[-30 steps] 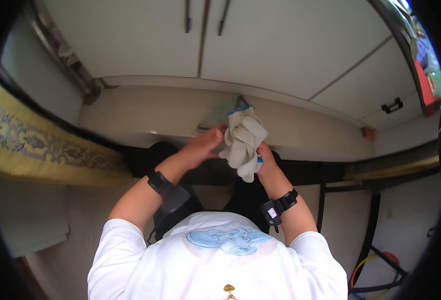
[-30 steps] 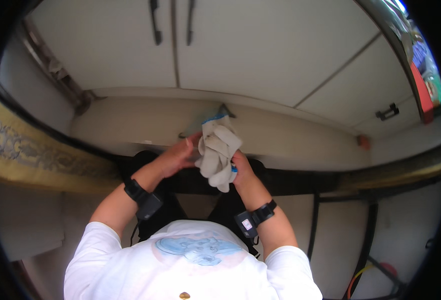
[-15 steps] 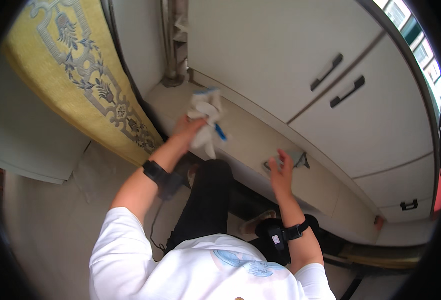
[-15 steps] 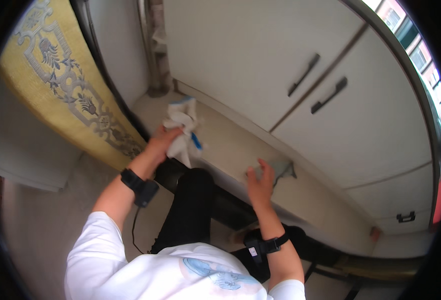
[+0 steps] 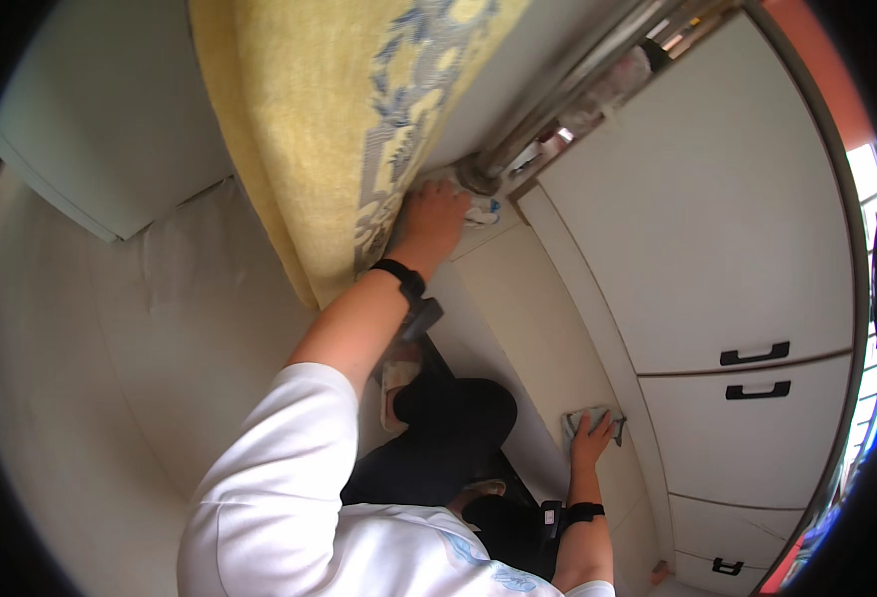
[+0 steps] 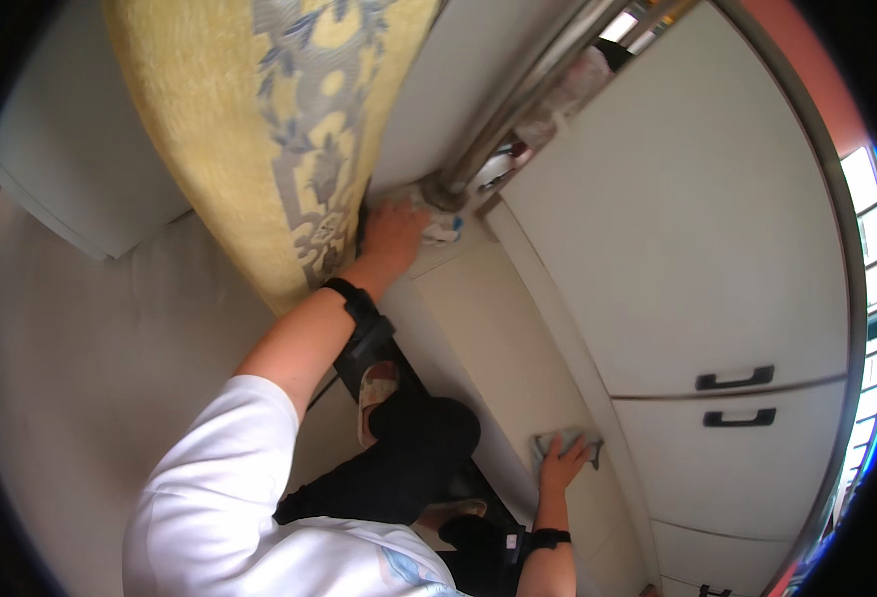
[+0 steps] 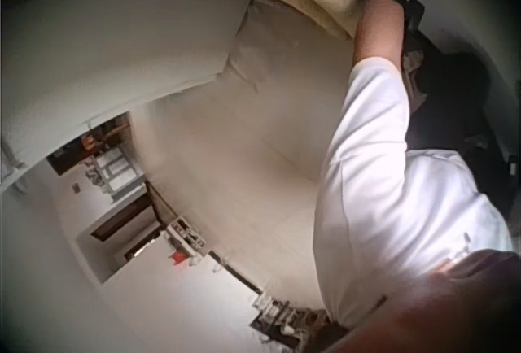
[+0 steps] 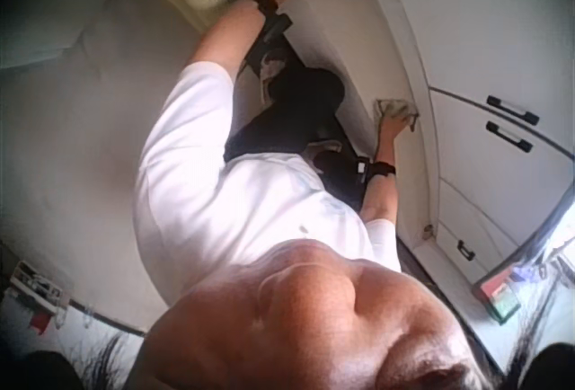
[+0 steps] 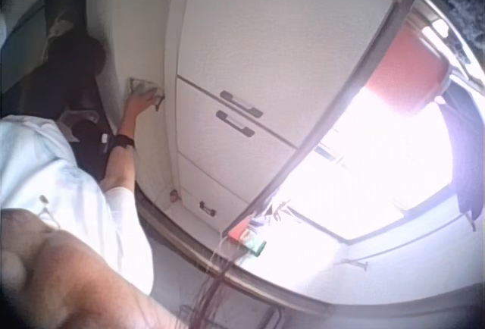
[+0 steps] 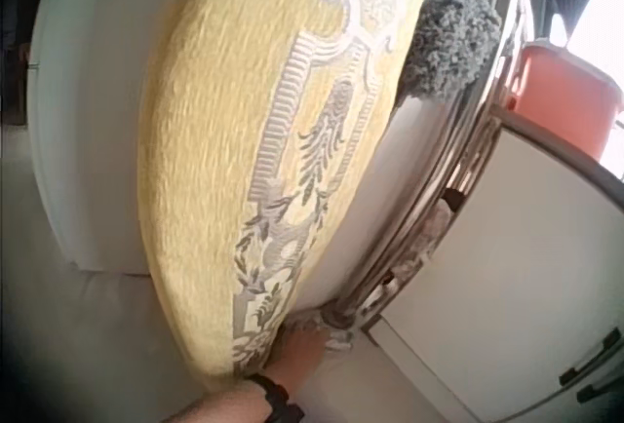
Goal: The person wipes a surface with a cloth, handles plastic bags, and organizes items including tote bags and packaged goods inside a cabinet.
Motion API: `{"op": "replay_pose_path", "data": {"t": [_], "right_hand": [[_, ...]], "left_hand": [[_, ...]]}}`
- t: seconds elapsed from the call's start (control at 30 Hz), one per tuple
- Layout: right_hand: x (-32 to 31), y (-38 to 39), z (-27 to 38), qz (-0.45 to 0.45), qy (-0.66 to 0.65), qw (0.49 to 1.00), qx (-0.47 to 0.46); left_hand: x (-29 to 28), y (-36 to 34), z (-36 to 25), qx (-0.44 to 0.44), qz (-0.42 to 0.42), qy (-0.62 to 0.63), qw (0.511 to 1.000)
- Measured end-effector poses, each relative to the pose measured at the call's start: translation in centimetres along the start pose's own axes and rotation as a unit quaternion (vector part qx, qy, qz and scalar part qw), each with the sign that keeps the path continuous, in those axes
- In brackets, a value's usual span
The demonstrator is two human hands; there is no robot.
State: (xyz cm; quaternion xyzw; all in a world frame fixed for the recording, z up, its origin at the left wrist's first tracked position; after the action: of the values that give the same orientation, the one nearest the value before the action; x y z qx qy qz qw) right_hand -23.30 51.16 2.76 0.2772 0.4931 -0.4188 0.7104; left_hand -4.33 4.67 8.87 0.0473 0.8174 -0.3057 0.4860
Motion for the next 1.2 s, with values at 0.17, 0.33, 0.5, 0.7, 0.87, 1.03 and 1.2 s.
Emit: {"op": "replay_pose_path", "data": {"t": [0.17, 0.33, 0.5, 0.7, 0.87, 1.03, 1.2], "right_hand": [[1.1, -0.8, 0.9, -0.011, 0.028, 0.999, -0.022], [2.5, -1.5, 3.0, 0.021, 0.060, 0.993, -0.098], [1.6, -1.9, 3.5, 0.034, 0.079, 0.991, -0.101], [2.5, -1.8, 2.6, -0.009, 0.092, 0.988, -0.126], [1.2, -1.6, 2.6, -0.012, 0.105, 0.988, -0.114], [2.4, -0.9, 5.2, -0.043, 0.092, 0.984, -0.148], [1.2, -1.1, 4.4, -0.047, 0.078, 0.985, -0.145]], "left_hand": [[-1.3, 0.5, -1.6, 0.042, 0.136, -0.001, 0.990], [-1.9, 8.5, -0.3, 0.059, 0.159, 0.234, 0.957], [-3.4, 19.3, 8.1, -0.209, 0.297, 0.394, 0.844], [-10.7, 24.3, 28.0, -0.558, 0.074, 0.462, 0.685], [-17.5, 18.6, 37.0, -0.578, 0.037, 0.425, 0.696], [-15.4, 21.9, 40.3, -0.569, 0.077, 0.176, 0.800], [-10.0, 19.5, 16.3, -0.274, 0.363, 0.249, 0.855]]}}
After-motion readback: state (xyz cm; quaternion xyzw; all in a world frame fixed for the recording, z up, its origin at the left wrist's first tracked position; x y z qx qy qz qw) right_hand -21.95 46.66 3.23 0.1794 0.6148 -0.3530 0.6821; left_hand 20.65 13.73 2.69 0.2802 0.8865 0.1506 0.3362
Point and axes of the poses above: each hand's wrist, its own y-axis away from the middle knuckle, its own x-axis out of the palm, z = x × y, the point moved 3 cm from there along -y, towards the middle knuckle, and after that the axes turned 9 degrees about -x, right-handed, at the moved point
